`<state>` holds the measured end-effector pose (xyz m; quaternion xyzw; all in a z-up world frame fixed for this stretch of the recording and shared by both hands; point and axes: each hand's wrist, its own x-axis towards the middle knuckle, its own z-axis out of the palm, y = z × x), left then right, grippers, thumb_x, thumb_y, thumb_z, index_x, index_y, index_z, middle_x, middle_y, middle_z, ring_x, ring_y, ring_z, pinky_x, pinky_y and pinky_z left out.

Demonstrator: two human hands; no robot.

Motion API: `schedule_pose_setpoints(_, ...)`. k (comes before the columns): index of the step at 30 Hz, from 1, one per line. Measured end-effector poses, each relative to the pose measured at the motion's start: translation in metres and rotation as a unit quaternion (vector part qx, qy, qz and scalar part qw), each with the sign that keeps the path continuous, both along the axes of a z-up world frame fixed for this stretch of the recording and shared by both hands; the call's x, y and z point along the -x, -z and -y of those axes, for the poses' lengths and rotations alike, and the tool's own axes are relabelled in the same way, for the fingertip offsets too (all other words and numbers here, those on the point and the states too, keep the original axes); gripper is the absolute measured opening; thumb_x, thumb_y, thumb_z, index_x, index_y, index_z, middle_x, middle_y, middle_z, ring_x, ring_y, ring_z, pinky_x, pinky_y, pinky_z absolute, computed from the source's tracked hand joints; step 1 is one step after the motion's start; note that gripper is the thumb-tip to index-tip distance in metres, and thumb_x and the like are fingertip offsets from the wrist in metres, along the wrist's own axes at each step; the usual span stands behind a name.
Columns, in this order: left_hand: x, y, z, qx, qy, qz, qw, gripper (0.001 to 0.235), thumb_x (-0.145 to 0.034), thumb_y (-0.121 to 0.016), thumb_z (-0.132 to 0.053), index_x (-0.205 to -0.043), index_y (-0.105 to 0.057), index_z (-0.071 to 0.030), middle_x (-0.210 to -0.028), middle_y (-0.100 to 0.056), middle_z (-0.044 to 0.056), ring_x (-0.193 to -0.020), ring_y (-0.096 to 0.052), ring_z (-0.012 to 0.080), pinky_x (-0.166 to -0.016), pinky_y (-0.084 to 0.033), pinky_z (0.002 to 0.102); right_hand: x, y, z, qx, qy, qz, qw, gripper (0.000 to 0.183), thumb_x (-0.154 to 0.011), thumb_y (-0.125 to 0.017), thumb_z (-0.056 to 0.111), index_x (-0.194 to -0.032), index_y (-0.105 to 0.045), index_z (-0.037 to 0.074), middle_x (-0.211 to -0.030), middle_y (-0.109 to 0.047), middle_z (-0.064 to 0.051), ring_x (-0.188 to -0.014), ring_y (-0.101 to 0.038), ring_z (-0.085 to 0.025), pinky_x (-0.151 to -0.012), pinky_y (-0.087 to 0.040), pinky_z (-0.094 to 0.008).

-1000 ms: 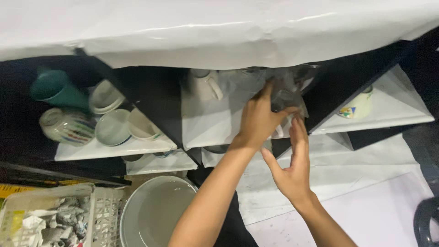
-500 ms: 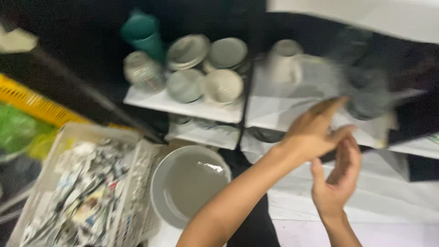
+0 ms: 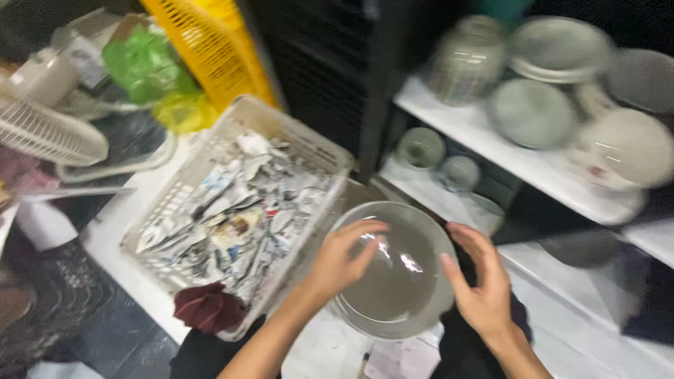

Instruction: The person unwraps several glass cups and a small white bowl from newspaper, then places them on a nearby shelf. The person handles each item one at a time, unfolding the paper and setting the dish aside.

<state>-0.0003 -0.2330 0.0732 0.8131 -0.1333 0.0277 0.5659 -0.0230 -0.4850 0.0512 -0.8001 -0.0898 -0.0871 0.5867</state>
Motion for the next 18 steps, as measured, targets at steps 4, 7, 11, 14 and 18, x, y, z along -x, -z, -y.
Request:
schedule_pose_setpoints(4, 0.003, 0.034, -0.083, -0.022, -0.155, -0.037, 0.987, 0.028, -0.095, -0.068, -0.013, -0.122, -0.07, -0.006, -0.121, -0.074, 0.012, -0.105, -0.073, 0.0269, -0.093, -0.056, 0.034, -0.037, 0.005, -0.079, 0.052, -0.098, -0.058, 0.992, 0.061, -0.086, -0.074, 0.005, -0.142, -0.049, 0.0, -0.14, -0.063, -0.017, -0.133, -0.06, -0.026, -0.112, -0.045, -0.038)
schedule_pose_setpoints(7, -0.002, 0.056, -0.121, -0.005, -0.234, -0.091, 0.968, 0.034, -0.092, -0.069, -0.014, -0.125, -0.068, -0.007, -0.121, -0.073, 0.012, -0.098, -0.074, 0.0259, -0.087, -0.057, 0.034, -0.066, 0.012, -0.129, 0.079, -0.162, -0.081, 0.98, 0.065, -0.086, -0.075, 0.01, -0.144, -0.047, 0.002, -0.139, -0.063, -0.015, -0.132, -0.06, -0.025, -0.109, -0.046, -0.037)
schedule_pose_setpoints(11, -0.016, 0.069, -0.157, 0.033, -0.259, -0.024, 0.965, 0.033, -0.097, -0.068, -0.013, -0.128, -0.065, -0.005, -0.126, -0.071, 0.015, -0.117, -0.07, 0.0266, -0.096, -0.058, 0.037, -0.095, 0.016, -0.191, 0.125, -0.222, -0.08, 0.964, 0.06, -0.09, -0.071, 0.012, -0.145, -0.048, 0.006, -0.14, -0.063, -0.014, -0.132, -0.059, -0.026, -0.109, -0.045, -0.038)
schedule_pose_setpoints(14, -0.021, 0.074, -0.167, 0.038, -0.273, -0.053, 0.96, 0.033, -0.095, -0.067, -0.013, -0.127, -0.066, -0.005, -0.124, -0.072, 0.014, -0.117, -0.07, 0.0263, -0.095, -0.058, 0.038, -0.107, 0.02, -0.215, 0.165, -0.23, -0.081, 0.956, 0.056, -0.092, -0.067, 0.012, -0.144, -0.049, 0.009, -0.138, -0.063, -0.014, -0.131, -0.06, -0.029, -0.106, -0.046, -0.039)
schedule_pose_setpoints(18, -0.027, 0.078, -0.175, 0.003, -0.307, -0.098, 0.947, 0.034, -0.095, -0.065, -0.011, -0.128, -0.065, -0.007, -0.122, -0.071, 0.016, -0.111, -0.071, 0.0281, -0.092, -0.057, 0.038, -0.134, 0.035, -0.238, 0.257, -0.275, -0.07, 0.924, 0.059, -0.091, -0.063, 0.007, -0.147, -0.047, 0.008, -0.142, -0.058, -0.018, -0.13, -0.055, -0.038, -0.105, -0.047, -0.044)
